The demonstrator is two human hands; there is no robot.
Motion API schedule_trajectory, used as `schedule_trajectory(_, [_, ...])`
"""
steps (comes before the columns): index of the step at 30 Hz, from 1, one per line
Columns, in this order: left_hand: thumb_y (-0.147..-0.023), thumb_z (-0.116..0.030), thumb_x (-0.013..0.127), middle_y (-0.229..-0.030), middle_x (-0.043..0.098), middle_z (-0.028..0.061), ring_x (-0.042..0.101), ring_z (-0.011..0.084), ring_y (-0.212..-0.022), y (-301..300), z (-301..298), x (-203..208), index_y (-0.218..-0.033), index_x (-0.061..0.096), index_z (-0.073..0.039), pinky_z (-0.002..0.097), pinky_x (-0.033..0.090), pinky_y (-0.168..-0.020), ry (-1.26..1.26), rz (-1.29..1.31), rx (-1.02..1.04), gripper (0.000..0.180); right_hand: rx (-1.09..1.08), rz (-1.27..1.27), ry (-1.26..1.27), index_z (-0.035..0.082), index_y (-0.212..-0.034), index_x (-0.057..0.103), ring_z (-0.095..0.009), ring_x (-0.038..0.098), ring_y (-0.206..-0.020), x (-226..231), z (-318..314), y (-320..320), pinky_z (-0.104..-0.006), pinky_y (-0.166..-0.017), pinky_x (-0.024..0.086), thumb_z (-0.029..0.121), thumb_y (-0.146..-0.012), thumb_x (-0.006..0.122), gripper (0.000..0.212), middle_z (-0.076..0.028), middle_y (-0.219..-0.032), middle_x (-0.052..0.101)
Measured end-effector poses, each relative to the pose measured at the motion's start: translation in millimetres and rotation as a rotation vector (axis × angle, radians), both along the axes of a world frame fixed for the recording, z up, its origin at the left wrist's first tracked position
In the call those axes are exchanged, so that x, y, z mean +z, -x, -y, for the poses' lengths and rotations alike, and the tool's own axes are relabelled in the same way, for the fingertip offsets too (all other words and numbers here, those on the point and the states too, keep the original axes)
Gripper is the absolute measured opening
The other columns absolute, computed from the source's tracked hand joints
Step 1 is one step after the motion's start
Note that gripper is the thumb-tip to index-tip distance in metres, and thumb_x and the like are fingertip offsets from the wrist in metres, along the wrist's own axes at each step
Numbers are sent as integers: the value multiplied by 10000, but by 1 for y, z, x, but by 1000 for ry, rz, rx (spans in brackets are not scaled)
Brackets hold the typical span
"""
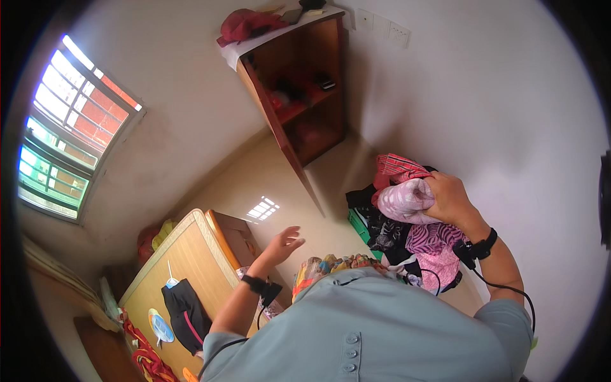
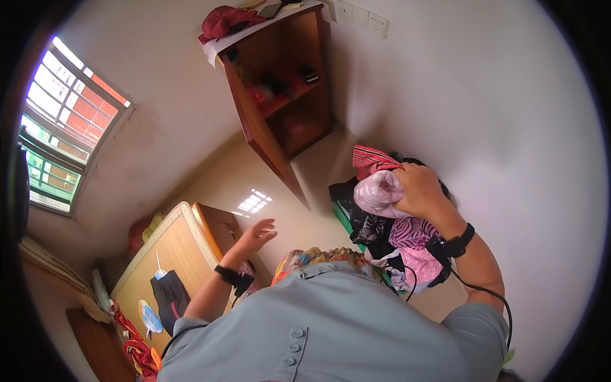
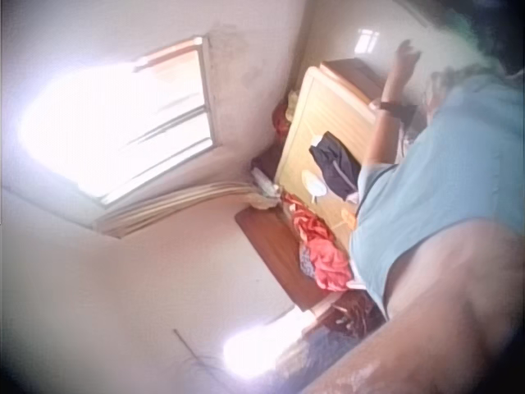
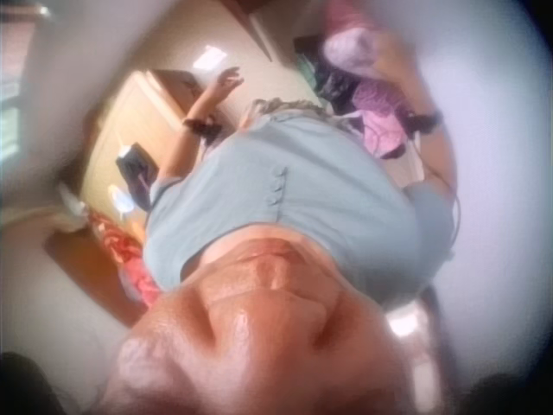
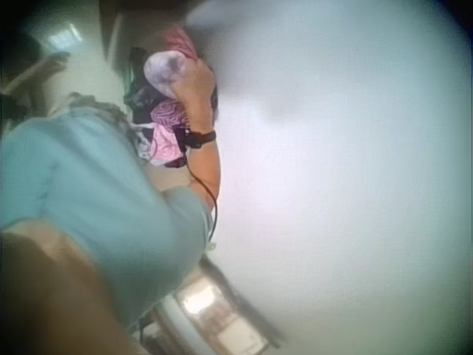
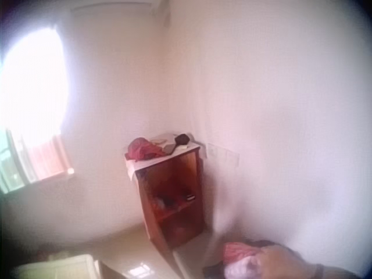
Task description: Folding various items of clothing on a bed and placing them into a cupboard.
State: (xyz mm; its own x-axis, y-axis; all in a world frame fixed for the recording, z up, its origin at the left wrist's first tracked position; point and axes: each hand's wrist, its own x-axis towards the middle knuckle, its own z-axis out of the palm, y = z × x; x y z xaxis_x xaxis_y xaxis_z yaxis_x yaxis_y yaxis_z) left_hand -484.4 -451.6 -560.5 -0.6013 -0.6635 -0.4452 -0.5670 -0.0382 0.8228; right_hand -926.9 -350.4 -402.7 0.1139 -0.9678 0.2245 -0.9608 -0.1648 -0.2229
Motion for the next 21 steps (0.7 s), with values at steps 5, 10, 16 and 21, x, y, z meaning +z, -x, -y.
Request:
schedule_trajectory(5, [-878,-197,687,-1210,600,162,610,224,-1071,-33,10,27,-1338,477,-26,324,508,-848,206,-161,424,534,-15,48,-66,63,-857,622,-352,612,-796,-13,45,-3,-454,-713,493,289,-578,775,390,-145,-825,601])
schedule_trajectory(10, [-881,-149,675,-1215,599,137,604,200,-1047,-76,40,53,-1344,482,-53,315,508,-831,285,-220,460,511,-91,253,-189,67,-958,638,-374,618,-857,-27,79,-31,-445,-755,498,301,-585,764,458,-172,-913,642])
schedule_trajectory(16, [-859,-153,698,-1244,578,132,606,225,-1058,-84,67,57,-1332,501,-78,335,506,-857,305,-113,440,518,-121,249,-234,63,-964,637,-375,621,-871,-44,117,-39,-436,-759,501,312,-573,763,480,-178,-907,650])
schedule_trajectory(21, [-746,-152,778,-1351,495,143,533,350,-1178,-12,108,122,-1307,517,-80,424,464,-954,738,-59,163,623,-45,199,-342,95,-988,634,-375,612,-882,-32,160,-54,-445,-746,494,322,-601,746,462,-163,-936,646])
